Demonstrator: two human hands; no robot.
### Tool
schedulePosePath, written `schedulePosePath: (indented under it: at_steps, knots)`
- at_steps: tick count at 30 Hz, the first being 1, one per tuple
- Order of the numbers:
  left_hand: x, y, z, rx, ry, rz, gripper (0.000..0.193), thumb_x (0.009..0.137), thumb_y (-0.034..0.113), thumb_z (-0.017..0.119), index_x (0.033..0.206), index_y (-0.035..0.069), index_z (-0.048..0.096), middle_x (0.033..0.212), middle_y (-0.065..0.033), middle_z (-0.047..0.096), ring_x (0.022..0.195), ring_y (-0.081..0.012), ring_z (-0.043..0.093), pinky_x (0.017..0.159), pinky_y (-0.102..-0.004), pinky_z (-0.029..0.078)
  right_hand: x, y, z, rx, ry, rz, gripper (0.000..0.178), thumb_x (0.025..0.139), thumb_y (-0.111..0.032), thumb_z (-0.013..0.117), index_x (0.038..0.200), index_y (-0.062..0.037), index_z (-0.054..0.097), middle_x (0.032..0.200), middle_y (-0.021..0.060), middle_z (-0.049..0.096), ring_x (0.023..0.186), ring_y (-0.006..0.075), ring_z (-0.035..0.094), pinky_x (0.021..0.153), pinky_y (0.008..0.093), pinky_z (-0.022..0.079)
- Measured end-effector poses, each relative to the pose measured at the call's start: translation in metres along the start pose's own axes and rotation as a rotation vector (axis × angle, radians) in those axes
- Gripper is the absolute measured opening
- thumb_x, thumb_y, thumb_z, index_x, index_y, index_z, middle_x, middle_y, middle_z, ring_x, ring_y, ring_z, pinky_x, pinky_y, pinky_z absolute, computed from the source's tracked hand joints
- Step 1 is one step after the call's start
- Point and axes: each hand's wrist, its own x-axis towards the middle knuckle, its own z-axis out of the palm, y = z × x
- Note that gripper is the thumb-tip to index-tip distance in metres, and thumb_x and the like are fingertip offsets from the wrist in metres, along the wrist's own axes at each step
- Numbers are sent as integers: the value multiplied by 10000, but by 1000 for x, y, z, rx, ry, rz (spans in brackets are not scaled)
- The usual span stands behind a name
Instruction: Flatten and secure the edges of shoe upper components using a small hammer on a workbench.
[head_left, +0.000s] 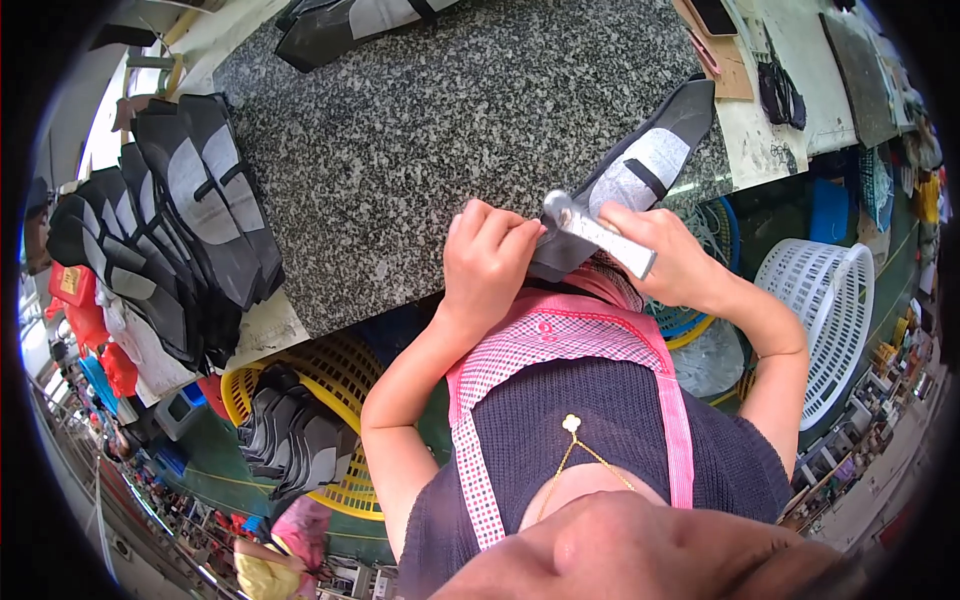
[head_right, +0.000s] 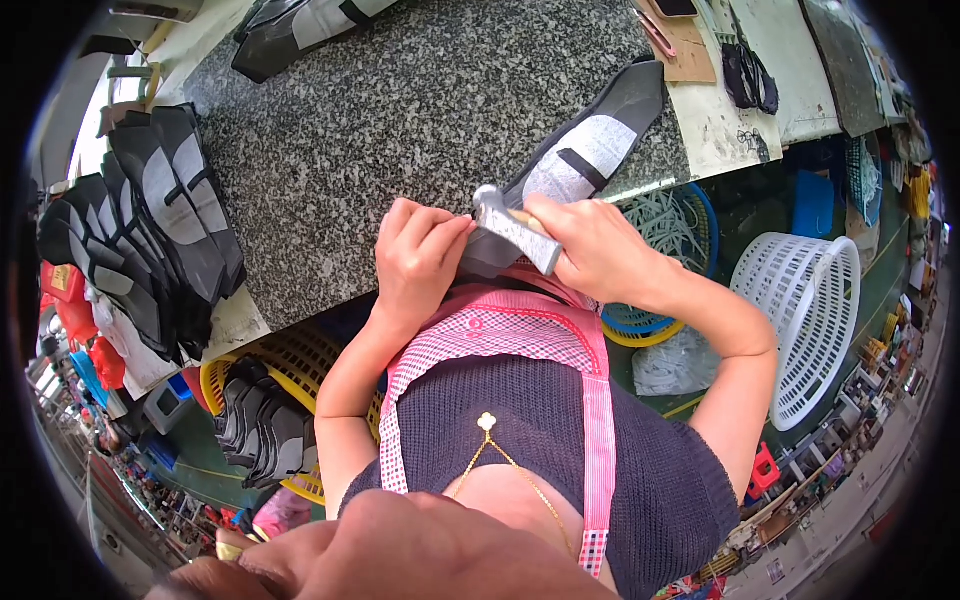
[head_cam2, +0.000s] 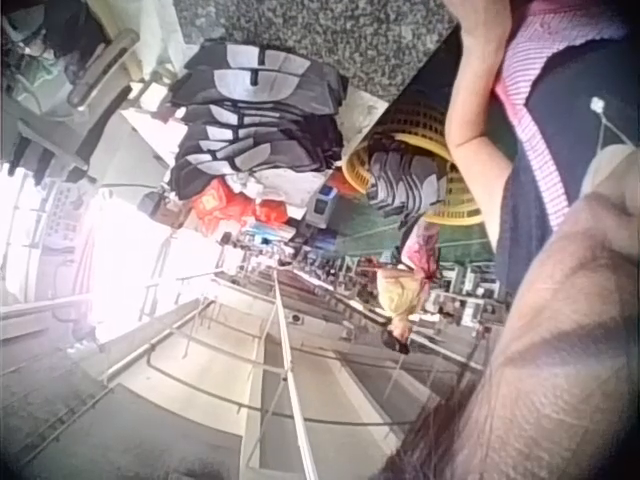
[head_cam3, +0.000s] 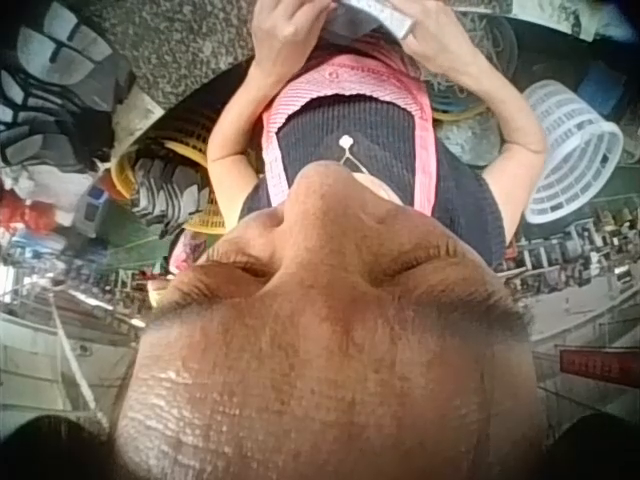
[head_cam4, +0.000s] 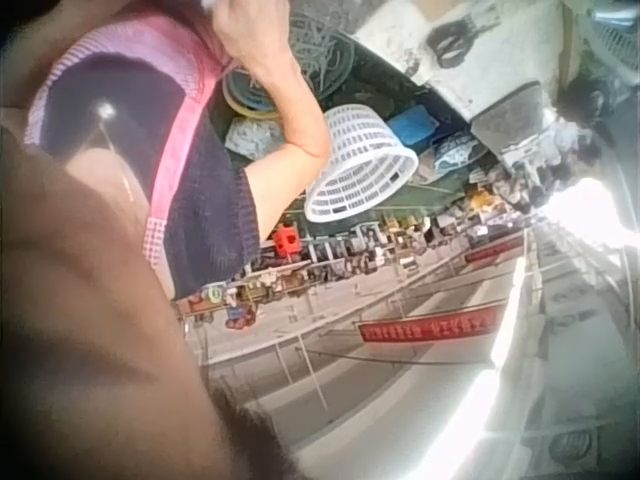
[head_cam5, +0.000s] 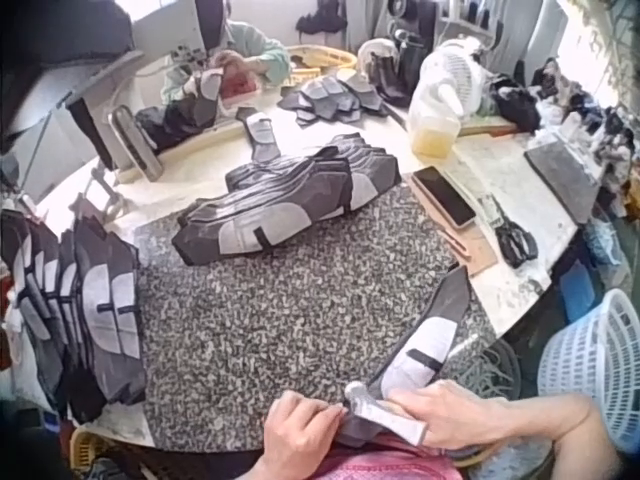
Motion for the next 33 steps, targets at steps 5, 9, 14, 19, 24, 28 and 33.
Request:
schedulePosePath:
  at_steps: [5, 9, 14, 19, 24, 28, 33]
  knots:
    - [-4, 7, -2, 202, -80, 132, 169, 787, 92, 743, 940, 38, 693, 863, -38, 632, 807, -228, 573, 681, -356, 474, 1, -2, 0, 152, 150, -32, 151, 911, -120, 580, 977, -4, 508, 756, 264, 607, 777, 477, 618, 628, 542, 455]
    - [-4, 9, 0, 307, -95, 227, 200, 767, 95, 647, 927, -23, 669, 856, -78, 598, 820, -226, 550, 661, -330, 440, 6, 0, 3, 2, -26, -41, 176, 905, -107, 598, 1025, 9, 540, 764, 246, 613, 770, 461, 630, 608, 493, 475]
    - [-6, 13, -1, 336, -99, 229, 211, 754, 93, 643, 927, -25, 669, 855, -75, 596, 819, -219, 557, 678, -329, 435, 3, 1, 4, 19, 47, -88, 195, 922, -151, 592, 1014, 10, 534, 778, 249, 623, 757, 459, 629, 615, 521, 472]
    - [-21, 16, 22, 185, -46, 338, 282, 826, 156, 676, 1047, -18, 691, 1036, -85, 675, 973, -210, 636, 813, -328, 486, 16, -2, -8, -15, -17, -56, 196, 935, -168, 577, 1007, -1, 502, 751, 247, 618, 756, 460, 626, 622, 528, 483]
    - [-35, 20, 29, 375, -21, 330, 367, 936, 340, 619, 1132, 39, 693, 1129, -48, 664, 1034, -180, 623, 874, -312, 476, 9, -5, -2, -12, -9, -133, 216, 889, -136, 624, 1015, -8, 504, 788, 229, 638, 756, 442, 640, 629, 507, 501]
    - [-30, 14, 35, 494, 32, 395, 372, 846, 245, 605, 1189, 111, 655, 1040, -14, 617, 998, -142, 595, 723, -284, 406, 17, 12, 11, 73, 18, -95, 280, 951, -199, 610, 1104, 29, 555, 838, 172, 692, 748, 382, 680, 668, 463, 524]
    - [9, 22, -24, -33, -92, -54, 352, 874, 113, 633, 1224, 98, 666, 868, -45, 553, 827, -188, 570, 714, -326, 443, -8, 45, -23, 637, 340, 43, 412, 1071, -415, 424, 1071, -32, 574, 669, -47, 472, 506, 35, 413, 434, 219, 308]
